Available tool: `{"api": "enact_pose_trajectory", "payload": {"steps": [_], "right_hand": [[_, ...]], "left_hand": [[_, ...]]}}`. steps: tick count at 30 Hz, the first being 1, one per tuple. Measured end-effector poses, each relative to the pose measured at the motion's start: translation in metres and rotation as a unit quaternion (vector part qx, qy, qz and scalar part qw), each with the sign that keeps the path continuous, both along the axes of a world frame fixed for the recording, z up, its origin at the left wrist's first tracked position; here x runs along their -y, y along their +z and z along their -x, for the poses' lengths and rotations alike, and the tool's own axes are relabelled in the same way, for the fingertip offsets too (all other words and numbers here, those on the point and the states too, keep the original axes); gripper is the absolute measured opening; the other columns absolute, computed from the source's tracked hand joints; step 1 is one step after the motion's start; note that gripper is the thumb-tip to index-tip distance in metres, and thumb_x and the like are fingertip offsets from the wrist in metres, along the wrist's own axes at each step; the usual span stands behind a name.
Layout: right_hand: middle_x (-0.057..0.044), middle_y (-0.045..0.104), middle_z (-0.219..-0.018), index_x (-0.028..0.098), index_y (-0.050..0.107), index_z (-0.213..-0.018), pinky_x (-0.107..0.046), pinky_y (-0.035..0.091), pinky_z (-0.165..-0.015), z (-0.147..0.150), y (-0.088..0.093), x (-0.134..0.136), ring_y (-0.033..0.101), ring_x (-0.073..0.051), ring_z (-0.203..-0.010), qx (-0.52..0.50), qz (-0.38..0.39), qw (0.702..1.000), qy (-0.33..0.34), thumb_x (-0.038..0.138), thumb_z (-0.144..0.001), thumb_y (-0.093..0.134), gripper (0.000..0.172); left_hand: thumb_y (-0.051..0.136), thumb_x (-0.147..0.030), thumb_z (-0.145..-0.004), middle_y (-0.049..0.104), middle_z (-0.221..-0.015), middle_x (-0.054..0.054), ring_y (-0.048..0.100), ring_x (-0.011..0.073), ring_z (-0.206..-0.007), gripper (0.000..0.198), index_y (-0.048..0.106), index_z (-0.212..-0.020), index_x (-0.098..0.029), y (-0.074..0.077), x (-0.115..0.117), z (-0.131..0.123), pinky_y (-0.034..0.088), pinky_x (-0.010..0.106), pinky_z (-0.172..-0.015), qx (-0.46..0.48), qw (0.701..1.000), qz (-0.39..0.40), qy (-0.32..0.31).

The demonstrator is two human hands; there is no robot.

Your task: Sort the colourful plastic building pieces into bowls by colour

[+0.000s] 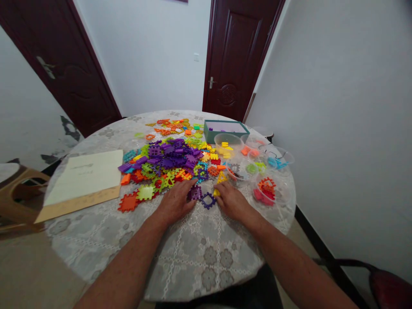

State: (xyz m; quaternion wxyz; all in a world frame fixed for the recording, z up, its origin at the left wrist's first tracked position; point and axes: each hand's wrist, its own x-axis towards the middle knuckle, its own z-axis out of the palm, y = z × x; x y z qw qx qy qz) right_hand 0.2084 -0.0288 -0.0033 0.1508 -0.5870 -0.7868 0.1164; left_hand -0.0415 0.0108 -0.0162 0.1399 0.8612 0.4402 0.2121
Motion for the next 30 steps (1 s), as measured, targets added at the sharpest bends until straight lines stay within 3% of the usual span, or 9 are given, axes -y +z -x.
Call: {"api": "enact_pose_trajectory", "payload": {"steps": [7,10,13,15,18,24,27,30], "right_hand": [[-0.011,0.058,-0.121,0.022,0.063,-0.126,-0.038,0.050,-0.099,-0.010,0.004,0.012,0.060,-0.025,-0.112,-0.142,-0.020,0.990,-0.008,0.013,-0.083,0.067,0.044],[-0.008,0.059,-0.114,0.024,0.064,-0.121,-0.037,0.050,-0.094,-0.012,0.023,0.020,0.061,-0.023,-0.106,-0.176,-0.022,0.984,0.010,0.010,-0.083,0.064,0.041],[-0.006,0.061,-0.110,0.025,0.064,-0.120,-0.035,0.050,-0.092,-0.017,0.054,0.015,0.062,-0.021,-0.100,-0.174,-0.052,0.983,0.024,0.009,-0.084,0.060,0.039],[-0.006,0.062,-0.110,0.025,0.065,-0.121,-0.034,0.050,-0.089,-0.024,0.074,-0.002,0.062,-0.020,-0.094,-0.150,-0.083,0.985,0.017,0.010,-0.084,0.059,0.040],[-0.009,0.066,-0.113,0.021,0.067,-0.122,-0.035,0.050,-0.090,-0.039,0.094,-0.051,0.063,-0.021,-0.093,-0.093,-0.120,0.988,-0.019,0.011,-0.082,0.060,0.042],[-0.016,0.067,-0.124,0.013,0.067,-0.131,-0.035,0.045,-0.105,-0.062,0.100,-0.154,0.064,-0.025,-0.112,0.008,-0.150,0.972,-0.181,0.009,-0.083,0.058,0.049],[-0.017,0.067,-0.126,0.011,0.065,-0.134,-0.035,0.043,-0.108,-0.070,0.100,-0.171,0.063,-0.025,-0.117,0.018,-0.144,0.968,-0.203,0.008,-0.083,0.057,0.051],[-0.017,0.067,-0.130,0.011,0.066,-0.132,-0.037,0.042,-0.111,-0.065,0.099,-0.158,0.061,-0.026,-0.122,0.021,-0.156,0.967,-0.198,0.009,-0.086,0.053,0.048]], "left_hand": [[0.065,-0.028,-0.089,0.062,-0.141,0.010,0.057,0.0277,-0.129,0.062,0.050,-0.149,-0.025,0.005,0.002,-0.001,0.043,0.042,-0.112,-0.008,1.000,0.014,-0.006],[0.067,-0.030,-0.088,0.064,-0.139,0.010,0.057,0.0282,-0.128,0.058,0.054,-0.145,-0.025,0.008,0.003,-0.001,0.044,0.042,-0.111,-0.008,1.000,0.018,-0.005],[0.068,-0.032,-0.088,0.064,-0.137,0.010,0.058,0.0275,-0.126,0.055,0.056,-0.141,-0.024,0.009,0.004,-0.002,0.044,0.041,-0.110,-0.005,1.000,0.024,-0.004],[0.068,-0.032,-0.089,0.064,-0.136,0.009,0.058,0.0273,-0.127,0.053,0.056,-0.141,-0.025,0.009,0.004,-0.002,0.044,0.041,-0.110,-0.005,1.000,0.025,0.001],[0.069,-0.033,-0.089,0.064,-0.136,0.009,0.058,0.0276,-0.127,0.055,0.056,-0.142,-0.027,0.008,0.004,-0.002,0.044,0.041,-0.109,-0.009,1.000,0.029,0.009],[0.069,-0.034,-0.088,0.064,-0.136,0.010,0.058,0.0283,-0.125,0.058,0.054,-0.143,-0.026,0.005,0.004,0.000,0.044,0.042,-0.108,-0.010,1.000,0.021,0.007],[0.069,-0.036,-0.088,0.063,-0.138,0.011,0.057,0.0292,-0.127,0.058,0.054,-0.143,-0.025,0.004,0.003,0.000,0.044,0.043,-0.109,-0.014,1.000,0.019,0.005],[0.069,-0.037,-0.088,0.062,-0.139,0.011,0.056,0.0297,-0.128,0.059,0.054,-0.144,-0.025,0.004,0.002,0.000,0.044,0.044,-0.110,-0.019,1.000,0.023,0.008]]}}
